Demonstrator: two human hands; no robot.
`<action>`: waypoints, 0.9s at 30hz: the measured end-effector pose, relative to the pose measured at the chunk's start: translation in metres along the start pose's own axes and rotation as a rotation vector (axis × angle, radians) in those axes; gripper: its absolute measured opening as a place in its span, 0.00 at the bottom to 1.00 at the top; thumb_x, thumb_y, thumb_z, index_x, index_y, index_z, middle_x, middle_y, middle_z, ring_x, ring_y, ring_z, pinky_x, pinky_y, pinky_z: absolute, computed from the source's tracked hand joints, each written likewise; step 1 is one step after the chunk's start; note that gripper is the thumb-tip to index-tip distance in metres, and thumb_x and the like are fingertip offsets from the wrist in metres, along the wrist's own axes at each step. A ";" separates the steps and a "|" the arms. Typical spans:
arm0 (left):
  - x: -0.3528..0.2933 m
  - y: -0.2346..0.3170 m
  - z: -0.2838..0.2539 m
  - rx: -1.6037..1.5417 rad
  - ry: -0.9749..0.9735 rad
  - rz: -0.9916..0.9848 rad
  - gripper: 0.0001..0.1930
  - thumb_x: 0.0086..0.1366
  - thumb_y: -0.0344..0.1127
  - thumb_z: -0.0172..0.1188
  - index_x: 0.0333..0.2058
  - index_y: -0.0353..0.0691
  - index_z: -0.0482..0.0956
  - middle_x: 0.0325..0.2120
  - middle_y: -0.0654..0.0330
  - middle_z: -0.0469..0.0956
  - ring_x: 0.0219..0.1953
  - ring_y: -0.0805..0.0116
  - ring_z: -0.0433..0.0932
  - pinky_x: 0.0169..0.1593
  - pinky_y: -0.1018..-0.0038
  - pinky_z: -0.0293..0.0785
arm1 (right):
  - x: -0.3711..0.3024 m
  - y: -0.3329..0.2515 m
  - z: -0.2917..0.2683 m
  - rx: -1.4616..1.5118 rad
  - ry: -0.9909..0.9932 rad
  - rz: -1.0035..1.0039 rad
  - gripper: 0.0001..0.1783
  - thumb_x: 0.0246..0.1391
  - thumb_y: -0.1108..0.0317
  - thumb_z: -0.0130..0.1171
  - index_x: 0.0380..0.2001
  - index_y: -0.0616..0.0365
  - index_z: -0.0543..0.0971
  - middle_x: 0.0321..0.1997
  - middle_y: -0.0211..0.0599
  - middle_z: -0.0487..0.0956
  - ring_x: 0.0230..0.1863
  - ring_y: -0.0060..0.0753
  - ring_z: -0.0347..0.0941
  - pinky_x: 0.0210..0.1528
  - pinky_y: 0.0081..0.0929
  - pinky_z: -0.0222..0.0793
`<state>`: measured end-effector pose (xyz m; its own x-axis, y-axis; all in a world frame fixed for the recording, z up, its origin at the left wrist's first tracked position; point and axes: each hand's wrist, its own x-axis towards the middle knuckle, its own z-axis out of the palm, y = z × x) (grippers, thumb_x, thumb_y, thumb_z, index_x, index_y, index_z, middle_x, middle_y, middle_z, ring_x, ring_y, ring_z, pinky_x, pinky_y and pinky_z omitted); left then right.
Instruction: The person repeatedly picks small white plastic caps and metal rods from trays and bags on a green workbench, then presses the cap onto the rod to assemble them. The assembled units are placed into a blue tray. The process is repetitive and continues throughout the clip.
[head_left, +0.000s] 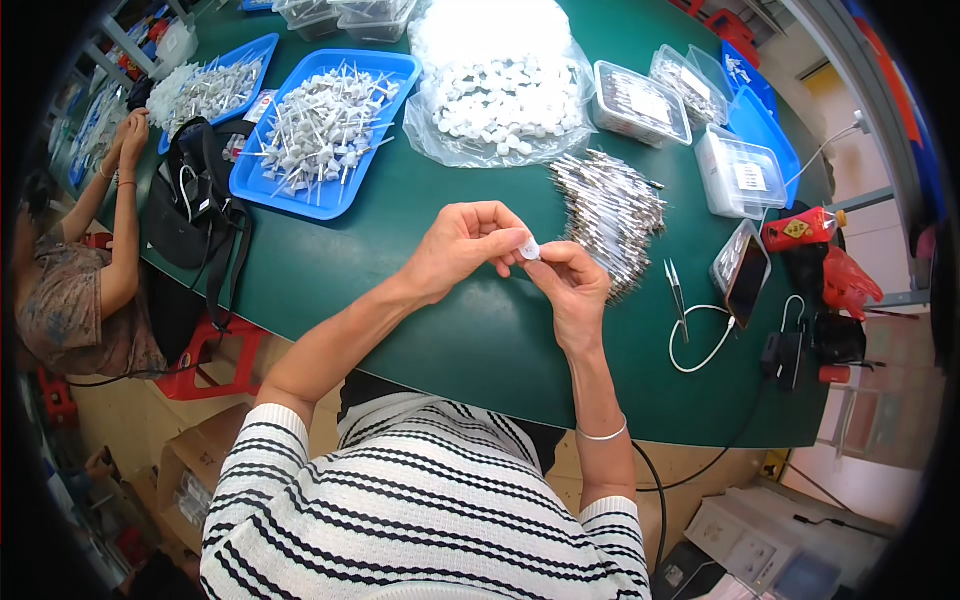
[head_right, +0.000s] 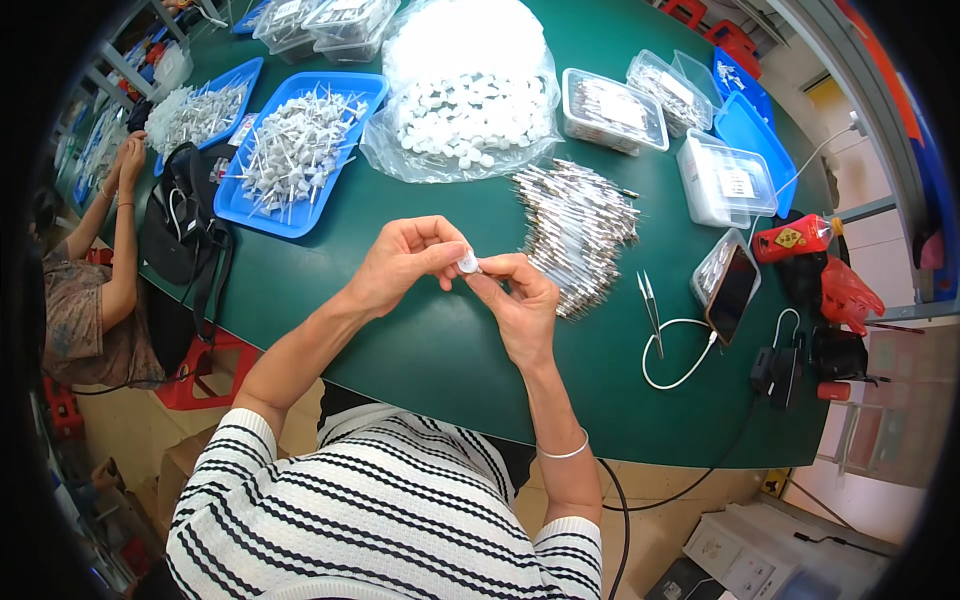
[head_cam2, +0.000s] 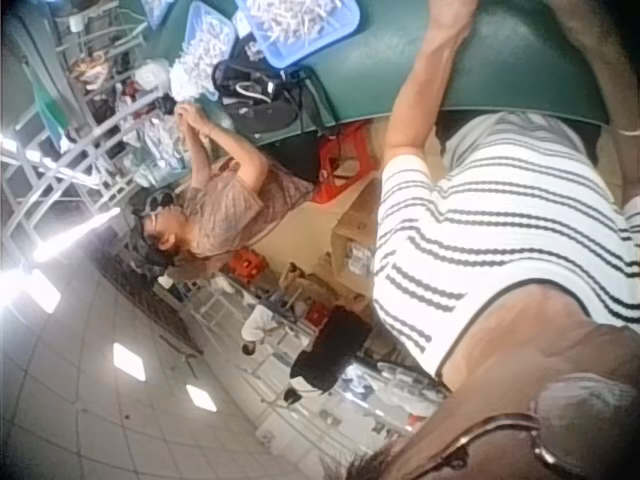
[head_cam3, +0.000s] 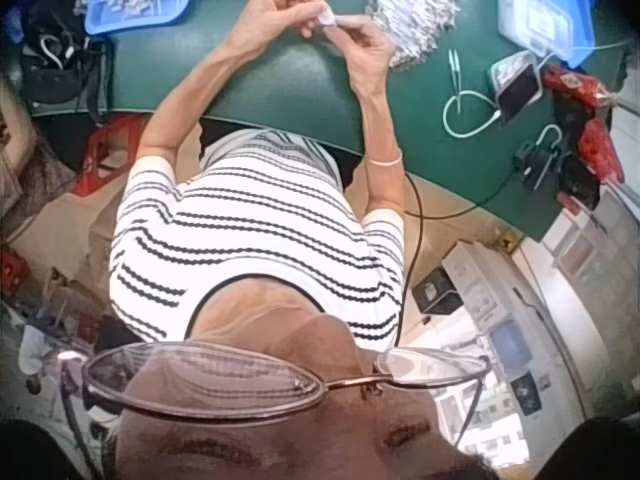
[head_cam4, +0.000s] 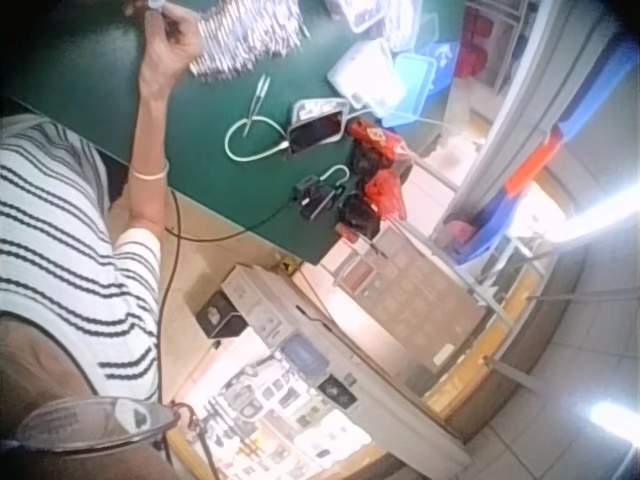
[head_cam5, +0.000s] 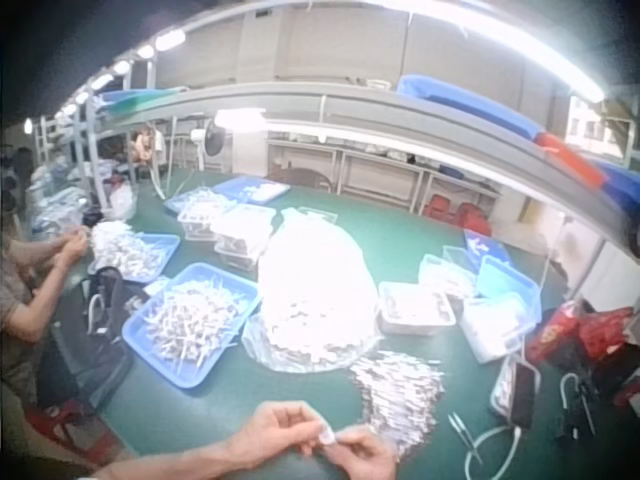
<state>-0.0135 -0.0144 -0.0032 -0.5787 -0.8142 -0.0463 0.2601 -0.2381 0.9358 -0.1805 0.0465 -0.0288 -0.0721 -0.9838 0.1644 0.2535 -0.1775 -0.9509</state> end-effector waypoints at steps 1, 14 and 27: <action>0.000 0.000 0.000 -0.003 0.002 -0.014 0.09 0.64 0.34 0.55 0.33 0.33 0.77 0.28 0.61 0.78 0.27 0.80 0.74 0.31 0.81 0.74 | 0.000 0.000 0.000 0.006 -0.001 0.005 0.07 0.49 0.80 0.62 0.34 0.63 0.80 0.33 0.32 0.78 0.35 0.19 0.73 0.40 0.17 0.68; -0.003 0.022 -0.019 0.033 0.095 0.078 0.06 0.62 0.31 0.58 0.34 0.35 0.77 0.28 0.60 0.78 0.28 0.79 0.75 0.30 0.82 0.74 | 0.007 -0.048 -0.006 -0.397 0.113 -0.116 0.10 0.50 0.78 0.59 0.38 0.63 0.78 0.44 0.35 0.78 0.41 0.24 0.71 0.44 0.21 0.66; -0.018 0.092 -0.138 1.843 0.888 0.767 0.07 0.58 0.30 0.60 0.36 0.39 0.79 0.31 0.57 0.78 0.36 0.61 0.75 0.40 0.70 0.70 | -0.046 -0.256 0.012 0.134 -0.428 -0.834 0.27 0.50 0.57 0.61 0.48 0.63 0.68 0.39 0.33 0.67 0.38 0.30 0.65 0.56 0.43 0.56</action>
<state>0.1277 -0.0944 0.0352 -0.2045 -0.5696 0.7961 -0.9356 0.3529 0.0122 -0.2306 0.1370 0.2107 0.0726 -0.4598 0.8851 0.3906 -0.8034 -0.4494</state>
